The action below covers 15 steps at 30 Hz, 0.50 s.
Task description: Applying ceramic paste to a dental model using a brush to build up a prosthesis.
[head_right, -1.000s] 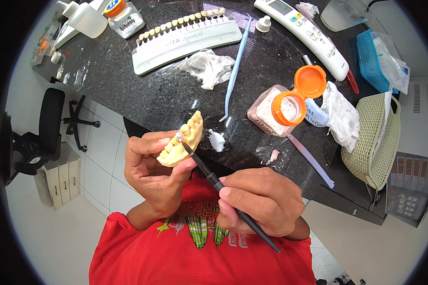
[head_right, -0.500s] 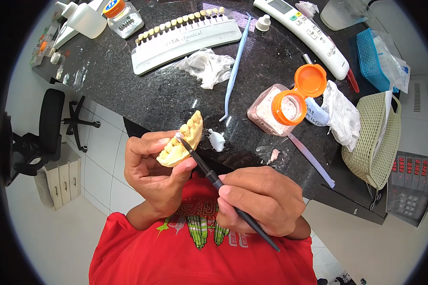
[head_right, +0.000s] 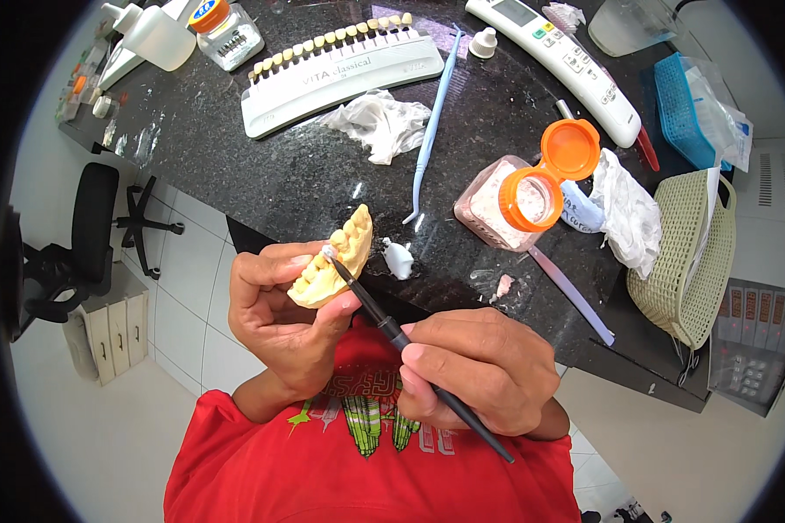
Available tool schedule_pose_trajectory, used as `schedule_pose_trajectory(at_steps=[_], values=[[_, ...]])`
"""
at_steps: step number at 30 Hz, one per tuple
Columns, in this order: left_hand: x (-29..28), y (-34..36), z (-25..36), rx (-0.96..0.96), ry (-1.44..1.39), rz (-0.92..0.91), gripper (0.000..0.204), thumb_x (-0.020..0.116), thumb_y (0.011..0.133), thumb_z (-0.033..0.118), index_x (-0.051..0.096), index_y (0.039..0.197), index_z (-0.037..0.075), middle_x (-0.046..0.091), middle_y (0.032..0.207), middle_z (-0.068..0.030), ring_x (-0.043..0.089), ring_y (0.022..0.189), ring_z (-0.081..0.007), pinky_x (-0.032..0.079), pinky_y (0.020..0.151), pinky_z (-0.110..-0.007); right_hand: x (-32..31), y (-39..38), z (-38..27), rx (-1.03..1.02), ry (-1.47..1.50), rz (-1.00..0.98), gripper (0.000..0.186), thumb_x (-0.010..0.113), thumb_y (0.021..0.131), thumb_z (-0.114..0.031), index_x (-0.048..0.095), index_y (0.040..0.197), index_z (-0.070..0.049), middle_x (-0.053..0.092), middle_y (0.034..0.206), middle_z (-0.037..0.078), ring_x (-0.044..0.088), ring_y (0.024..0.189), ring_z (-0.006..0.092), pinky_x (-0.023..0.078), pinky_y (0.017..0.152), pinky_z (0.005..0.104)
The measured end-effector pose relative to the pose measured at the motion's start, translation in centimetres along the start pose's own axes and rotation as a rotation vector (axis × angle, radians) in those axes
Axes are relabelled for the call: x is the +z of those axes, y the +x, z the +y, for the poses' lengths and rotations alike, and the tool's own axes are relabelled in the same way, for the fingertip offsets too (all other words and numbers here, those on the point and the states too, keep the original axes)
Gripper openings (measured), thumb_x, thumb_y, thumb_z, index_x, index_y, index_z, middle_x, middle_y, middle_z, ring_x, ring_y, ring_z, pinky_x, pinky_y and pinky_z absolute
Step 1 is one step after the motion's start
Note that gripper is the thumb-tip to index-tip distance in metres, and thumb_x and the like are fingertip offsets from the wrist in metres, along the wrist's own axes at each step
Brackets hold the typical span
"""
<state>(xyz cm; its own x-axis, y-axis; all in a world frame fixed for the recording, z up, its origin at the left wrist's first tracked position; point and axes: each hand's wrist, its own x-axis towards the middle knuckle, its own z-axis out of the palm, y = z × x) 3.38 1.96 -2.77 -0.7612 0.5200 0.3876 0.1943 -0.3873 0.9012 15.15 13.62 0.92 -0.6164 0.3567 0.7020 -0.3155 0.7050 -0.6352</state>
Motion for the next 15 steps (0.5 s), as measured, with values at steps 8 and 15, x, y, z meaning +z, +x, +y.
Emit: schedule_pose_trajectory(at_steps=[8,15], values=[[0.04,0.0,0.0,0.003,-0.008,0.008,0.048,0.08,0.068,-0.007,0.049,0.104,0.0,0.064,0.102,-0.0241,0.066,0.095,-0.0248,0.056,0.079,-0.03,-0.03,0.06,-0.12,0.009,-0.005,-0.011,0.02,0.069,0.067,0.002,0.062,0.086,0.003,0.064,0.071,0.014,0.066,0.058,0.0228,0.057,0.05,0.0283],[0.06,0.04,0.03,0.01,0.0,0.002,0.048,0.08,0.068,-0.007,0.049,0.103,0.0,0.063,0.103,-0.0245,0.067,0.095,-0.0253,0.056,0.079,-0.03,-0.08,0.11,-0.05,0.006,-0.001,-0.015,0.021,0.069,0.068,0.002,0.062,0.088,0.002,0.065,0.072,0.014,0.066,0.059,0.0227,0.057,0.051,0.0285]])
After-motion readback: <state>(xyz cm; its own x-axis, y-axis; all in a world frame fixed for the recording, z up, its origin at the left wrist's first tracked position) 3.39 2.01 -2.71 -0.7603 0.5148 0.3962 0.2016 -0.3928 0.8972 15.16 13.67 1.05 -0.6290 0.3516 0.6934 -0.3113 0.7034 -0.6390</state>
